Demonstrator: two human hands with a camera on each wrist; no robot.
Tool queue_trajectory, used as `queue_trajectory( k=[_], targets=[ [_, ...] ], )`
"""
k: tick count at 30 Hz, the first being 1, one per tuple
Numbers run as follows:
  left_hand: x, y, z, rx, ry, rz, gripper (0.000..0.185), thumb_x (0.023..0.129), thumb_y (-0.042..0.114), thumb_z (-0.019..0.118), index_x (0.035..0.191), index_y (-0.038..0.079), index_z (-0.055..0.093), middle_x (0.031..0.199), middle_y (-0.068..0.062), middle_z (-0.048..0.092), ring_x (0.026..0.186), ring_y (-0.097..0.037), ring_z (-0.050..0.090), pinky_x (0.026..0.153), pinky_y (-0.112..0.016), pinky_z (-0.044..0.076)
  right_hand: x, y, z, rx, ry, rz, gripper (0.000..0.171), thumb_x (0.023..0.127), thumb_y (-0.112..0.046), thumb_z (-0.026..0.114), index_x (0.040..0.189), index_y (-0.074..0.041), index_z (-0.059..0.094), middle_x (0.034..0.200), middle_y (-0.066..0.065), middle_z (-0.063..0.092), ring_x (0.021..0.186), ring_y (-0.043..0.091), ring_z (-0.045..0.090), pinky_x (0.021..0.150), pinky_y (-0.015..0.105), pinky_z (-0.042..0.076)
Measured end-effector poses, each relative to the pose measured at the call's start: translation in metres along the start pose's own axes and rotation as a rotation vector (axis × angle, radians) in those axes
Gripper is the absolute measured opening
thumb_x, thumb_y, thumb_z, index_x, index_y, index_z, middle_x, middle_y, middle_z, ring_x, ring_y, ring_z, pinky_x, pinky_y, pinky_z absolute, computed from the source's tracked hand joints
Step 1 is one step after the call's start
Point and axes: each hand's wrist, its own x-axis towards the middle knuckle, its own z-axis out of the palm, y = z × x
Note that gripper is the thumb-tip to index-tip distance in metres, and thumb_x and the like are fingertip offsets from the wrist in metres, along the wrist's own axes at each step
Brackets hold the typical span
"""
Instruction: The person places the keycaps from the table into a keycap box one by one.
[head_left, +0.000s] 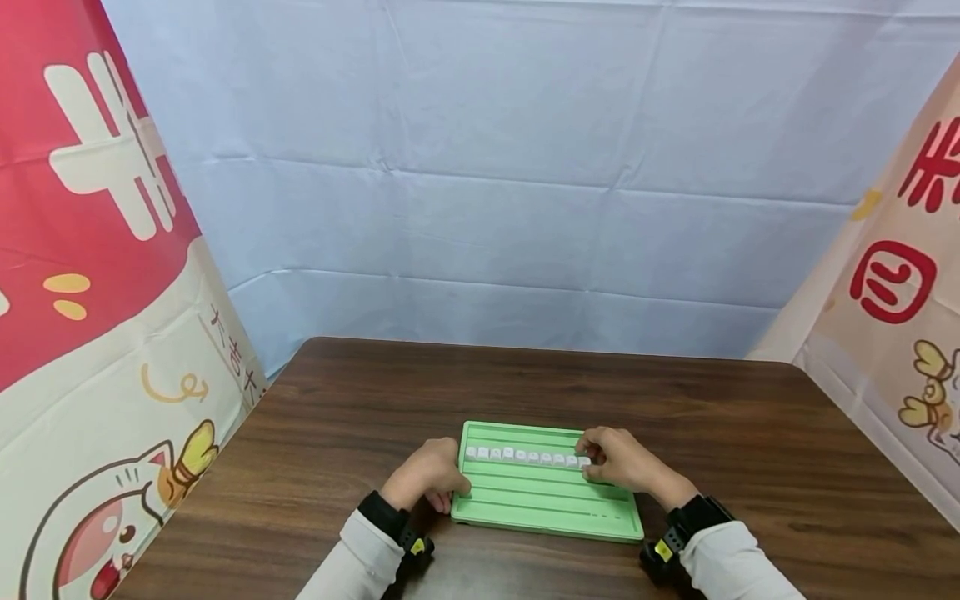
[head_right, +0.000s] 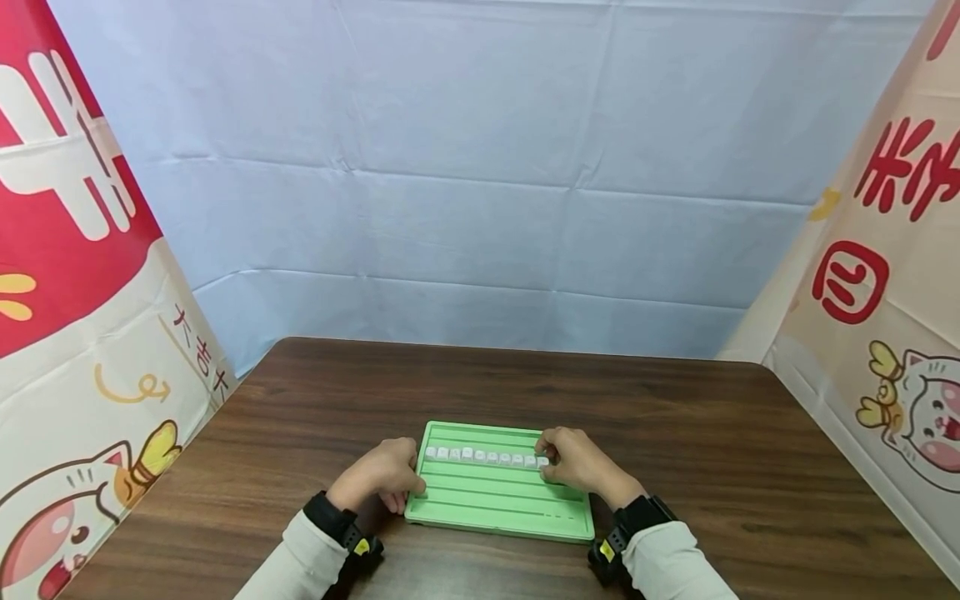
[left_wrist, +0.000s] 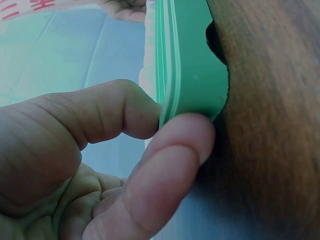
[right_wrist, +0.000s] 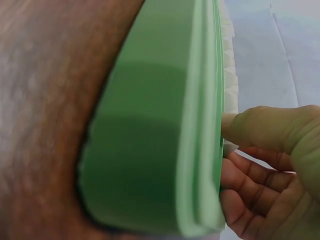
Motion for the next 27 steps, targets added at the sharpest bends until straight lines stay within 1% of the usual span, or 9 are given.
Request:
queue_trajectory(
  k=[8, 22, 27],
  targets=[
    [-0.0018, -0.0002, -0.0011, -0.009, -0.003, 0.004, 0.019, 0.077, -0.002, 0.064, 0.059, 0.000, 0.059, 0.043, -0.009, 0.054, 0.035, -0.018, 0.053, 0.038, -0.033, 0.049, -0.0002, -0.0012, 0.0012, -0.002, 0.003, 0.009, 0.026, 0.081, -0.005, 0.071, 0.104, -0.001, 0.061, 0.087, 0.000, 0.054, 0.076, 0.013, 0.050, 0.063, 0.031, 0.045],
    [-0.0004, -0.0009, -0.0022, -0.019, -0.022, -0.009, 0.017, 0.076, -0.002, 0.064, 0.060, 0.000, 0.059, 0.044, -0.010, 0.055, 0.035, -0.018, 0.053, 0.038, -0.032, 0.049, -0.0008, -0.0012, 0.0050, -0.015, 0.026, 0.012, 0.025, 0.082, -0.007, 0.071, 0.104, -0.001, 0.061, 0.086, 0.000, 0.053, 0.075, 0.012, 0.049, 0.062, 0.031, 0.044],
    [-0.0021, 0.0004, -0.0059, 0.001, -0.004, -0.004, 0.020, 0.077, -0.002, 0.065, 0.058, 0.001, 0.059, 0.044, -0.009, 0.055, 0.037, -0.019, 0.055, 0.039, -0.033, 0.050, 0.0021, -0.0019, 0.0030, 0.002, 0.034, 0.022, 0.025, 0.084, -0.013, 0.070, 0.105, -0.001, 0.061, 0.085, -0.001, 0.053, 0.073, 0.012, 0.048, 0.060, 0.030, 0.043]
  ],
)
